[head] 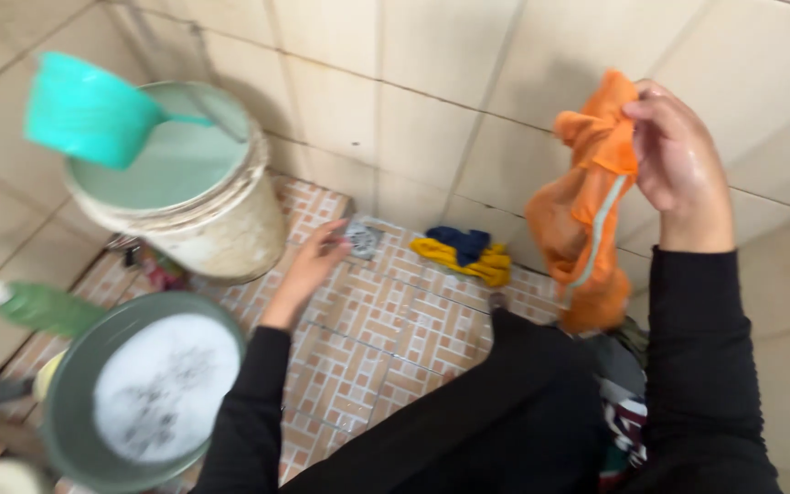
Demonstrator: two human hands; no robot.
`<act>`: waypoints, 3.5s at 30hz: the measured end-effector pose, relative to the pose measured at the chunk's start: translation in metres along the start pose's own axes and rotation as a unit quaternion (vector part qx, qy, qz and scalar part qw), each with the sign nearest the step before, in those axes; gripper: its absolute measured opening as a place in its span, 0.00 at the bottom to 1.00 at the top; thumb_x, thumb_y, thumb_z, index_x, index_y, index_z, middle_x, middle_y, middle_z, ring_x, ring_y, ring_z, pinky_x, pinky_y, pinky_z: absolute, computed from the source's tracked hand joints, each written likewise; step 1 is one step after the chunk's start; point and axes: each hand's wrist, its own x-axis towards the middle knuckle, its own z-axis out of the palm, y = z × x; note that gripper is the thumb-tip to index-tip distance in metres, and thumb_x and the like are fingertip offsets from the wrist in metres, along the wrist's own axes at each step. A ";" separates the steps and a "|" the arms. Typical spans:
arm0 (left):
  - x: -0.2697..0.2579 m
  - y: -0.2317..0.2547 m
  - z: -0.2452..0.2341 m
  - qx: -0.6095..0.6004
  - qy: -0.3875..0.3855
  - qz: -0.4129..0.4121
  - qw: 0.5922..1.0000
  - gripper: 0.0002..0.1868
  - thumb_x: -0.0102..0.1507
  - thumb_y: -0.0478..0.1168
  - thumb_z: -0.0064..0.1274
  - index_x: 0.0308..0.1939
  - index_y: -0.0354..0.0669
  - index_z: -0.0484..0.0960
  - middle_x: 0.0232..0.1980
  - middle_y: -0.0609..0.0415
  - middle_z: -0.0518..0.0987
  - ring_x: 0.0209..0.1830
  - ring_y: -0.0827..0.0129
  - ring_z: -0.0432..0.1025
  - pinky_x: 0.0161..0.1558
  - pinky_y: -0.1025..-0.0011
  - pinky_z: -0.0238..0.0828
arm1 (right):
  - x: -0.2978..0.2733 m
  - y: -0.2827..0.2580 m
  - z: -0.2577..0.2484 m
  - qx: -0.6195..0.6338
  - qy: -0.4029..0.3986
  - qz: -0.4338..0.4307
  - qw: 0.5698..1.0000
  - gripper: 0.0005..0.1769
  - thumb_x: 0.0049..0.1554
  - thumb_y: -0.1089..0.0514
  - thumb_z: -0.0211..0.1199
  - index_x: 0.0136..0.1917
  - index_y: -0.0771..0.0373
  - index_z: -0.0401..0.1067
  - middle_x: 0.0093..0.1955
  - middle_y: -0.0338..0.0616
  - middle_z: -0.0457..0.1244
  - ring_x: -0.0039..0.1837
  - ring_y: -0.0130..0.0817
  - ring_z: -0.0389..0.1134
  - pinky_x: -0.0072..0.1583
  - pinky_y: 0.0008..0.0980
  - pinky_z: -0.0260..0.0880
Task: Washing several items of clothing by hand using a bar of soap, a bucket of water, and a basin on the bathroom floor.
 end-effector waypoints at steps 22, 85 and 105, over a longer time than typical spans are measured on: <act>-0.045 0.023 -0.133 0.359 0.105 -0.063 0.925 0.19 0.54 0.53 0.66 0.44 0.52 0.87 0.39 0.48 0.85 0.40 0.51 0.79 0.46 0.57 0.73 | 0.067 0.152 0.143 0.067 0.060 0.070 0.993 0.06 0.66 0.55 0.65 0.49 0.57 0.72 0.46 0.38 0.68 0.51 0.32 0.72 0.54 0.34 0.74; -0.049 -0.017 -0.052 0.137 0.170 -0.038 0.975 0.20 0.52 0.35 0.64 0.49 0.41 0.84 0.41 0.45 0.84 0.41 0.60 0.79 0.43 0.65 0.75 | 0.017 0.254 0.203 0.022 -0.201 0.303 0.931 0.07 0.60 0.59 0.61 0.51 0.62 0.73 0.47 0.40 0.70 0.48 0.27 0.72 0.52 0.30 0.74; 0.029 0.021 0.120 -0.481 0.157 -0.058 0.861 0.18 0.64 0.46 0.53 0.55 0.41 0.81 0.45 0.55 0.84 0.43 0.74 0.76 0.43 0.78 0.69 | -0.022 0.364 0.207 -0.220 -0.233 0.041 0.946 0.09 0.64 0.60 0.54 0.54 0.58 0.75 0.52 0.43 0.71 0.54 0.33 0.71 0.58 0.38 0.71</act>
